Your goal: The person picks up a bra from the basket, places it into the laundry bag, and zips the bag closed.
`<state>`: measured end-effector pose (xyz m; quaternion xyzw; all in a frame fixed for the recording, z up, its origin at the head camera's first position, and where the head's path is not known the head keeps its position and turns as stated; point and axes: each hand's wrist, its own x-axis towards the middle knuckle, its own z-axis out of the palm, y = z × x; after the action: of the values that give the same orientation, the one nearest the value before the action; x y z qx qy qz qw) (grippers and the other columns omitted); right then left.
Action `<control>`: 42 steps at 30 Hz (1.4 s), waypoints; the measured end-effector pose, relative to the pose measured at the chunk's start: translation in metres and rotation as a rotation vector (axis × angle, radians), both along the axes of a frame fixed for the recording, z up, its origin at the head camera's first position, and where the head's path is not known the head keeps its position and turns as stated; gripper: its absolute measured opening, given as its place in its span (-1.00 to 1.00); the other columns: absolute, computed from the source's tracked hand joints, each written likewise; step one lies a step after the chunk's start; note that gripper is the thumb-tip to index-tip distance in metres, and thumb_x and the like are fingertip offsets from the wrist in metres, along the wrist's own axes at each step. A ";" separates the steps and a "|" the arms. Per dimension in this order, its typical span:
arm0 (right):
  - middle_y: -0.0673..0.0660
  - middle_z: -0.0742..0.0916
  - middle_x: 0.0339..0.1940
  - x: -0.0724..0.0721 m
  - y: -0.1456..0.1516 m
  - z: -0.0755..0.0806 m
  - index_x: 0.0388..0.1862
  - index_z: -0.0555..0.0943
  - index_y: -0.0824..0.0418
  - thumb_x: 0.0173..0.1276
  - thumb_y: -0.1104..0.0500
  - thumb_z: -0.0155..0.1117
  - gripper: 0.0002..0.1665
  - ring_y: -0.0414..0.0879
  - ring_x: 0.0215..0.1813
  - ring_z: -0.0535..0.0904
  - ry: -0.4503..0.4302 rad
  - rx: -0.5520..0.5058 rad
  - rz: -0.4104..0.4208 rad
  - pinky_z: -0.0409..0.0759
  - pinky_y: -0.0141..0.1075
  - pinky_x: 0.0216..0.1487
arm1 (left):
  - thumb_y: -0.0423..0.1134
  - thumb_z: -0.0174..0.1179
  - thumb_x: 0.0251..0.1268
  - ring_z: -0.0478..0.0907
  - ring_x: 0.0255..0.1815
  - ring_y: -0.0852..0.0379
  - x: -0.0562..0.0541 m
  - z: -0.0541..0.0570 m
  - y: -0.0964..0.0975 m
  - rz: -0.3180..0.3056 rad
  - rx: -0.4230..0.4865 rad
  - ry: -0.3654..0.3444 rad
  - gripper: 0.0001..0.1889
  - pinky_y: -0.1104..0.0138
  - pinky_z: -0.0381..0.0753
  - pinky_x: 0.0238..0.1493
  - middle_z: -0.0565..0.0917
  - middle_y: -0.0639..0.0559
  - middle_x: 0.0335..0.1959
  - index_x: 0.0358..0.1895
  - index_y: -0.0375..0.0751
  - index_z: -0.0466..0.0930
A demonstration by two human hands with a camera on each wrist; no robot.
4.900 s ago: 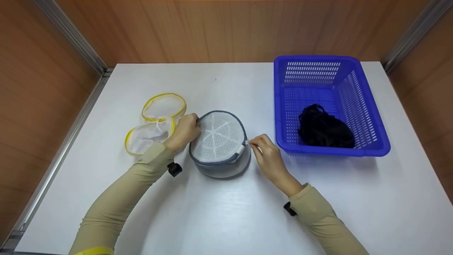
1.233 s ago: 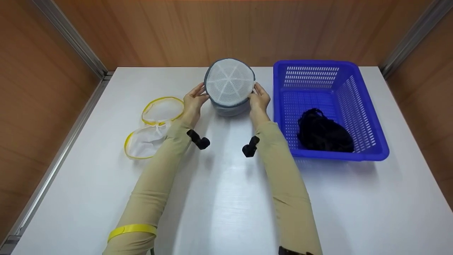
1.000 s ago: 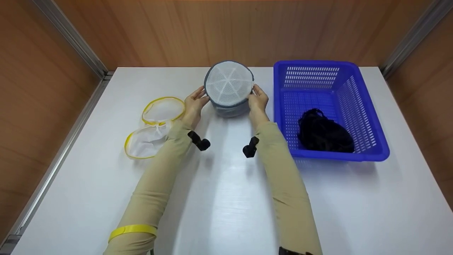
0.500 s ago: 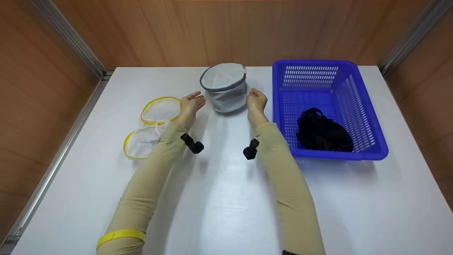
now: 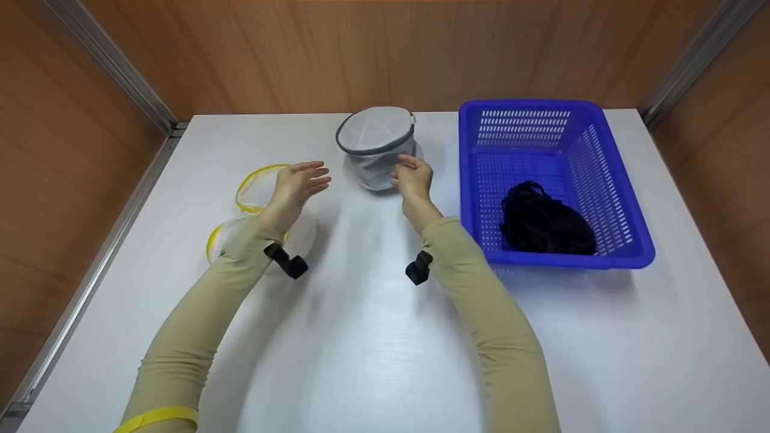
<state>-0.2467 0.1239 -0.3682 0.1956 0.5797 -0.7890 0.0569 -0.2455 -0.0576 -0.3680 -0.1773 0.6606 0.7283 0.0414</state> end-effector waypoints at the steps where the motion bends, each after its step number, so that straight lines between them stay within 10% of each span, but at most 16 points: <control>1: 0.08 0.50 -0.38 0.001 -0.002 -0.001 0.11 0.33 0.40 0.24 0.48 -0.10 -0.58 -0.23 -0.53 0.48 0.006 0.006 0.013 0.53 -0.46 -0.32 | -0.52 -0.08 0.20 0.53 -0.17 -0.09 0.007 0.008 -0.002 -0.016 -0.014 0.006 -0.70 0.23 0.50 -0.04 0.53 -0.33 -0.08 0.00 -0.53 0.42; 13: 0.25 0.53 -0.20 0.015 -0.032 -0.025 0.10 0.34 0.50 0.19 0.50 -0.10 -0.55 -0.17 -0.41 0.53 0.063 0.025 0.171 0.51 -0.27 -0.06 | -0.49 -0.06 0.20 0.55 -0.25 0.03 0.040 0.001 -0.055 -0.090 -0.134 0.111 -0.75 0.33 0.54 -0.16 0.56 -0.21 -0.20 -0.08 -0.47 0.47; 28: 0.20 0.62 -0.32 0.036 -0.079 -0.048 -0.05 0.48 0.49 0.20 0.40 0.06 -0.69 -0.17 -0.43 0.57 0.124 0.172 0.319 0.58 -0.34 -0.22 | -0.51 -0.01 0.14 0.50 -0.15 -0.02 0.076 -0.020 -0.125 0.084 -0.538 0.297 -0.78 0.38 0.46 -0.13 0.57 -0.27 -0.19 -0.14 -0.46 0.50; 42: 0.24 0.64 -0.25 0.044 -0.112 -0.065 0.04 0.46 0.42 0.18 0.31 0.15 -0.59 -0.10 -0.35 0.60 0.038 0.180 0.423 0.58 -0.31 -0.21 | -0.42 -0.04 0.23 0.33 0.09 -0.20 0.083 -0.044 -0.169 0.134 -0.642 0.156 -0.67 0.15 0.33 0.13 0.42 -0.34 0.04 0.05 -0.52 0.36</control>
<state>-0.2030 0.0114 -0.4329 0.0591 0.6768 -0.7081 0.1923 -0.1621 -0.2263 -0.4119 -0.1683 0.8443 0.4955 -0.1153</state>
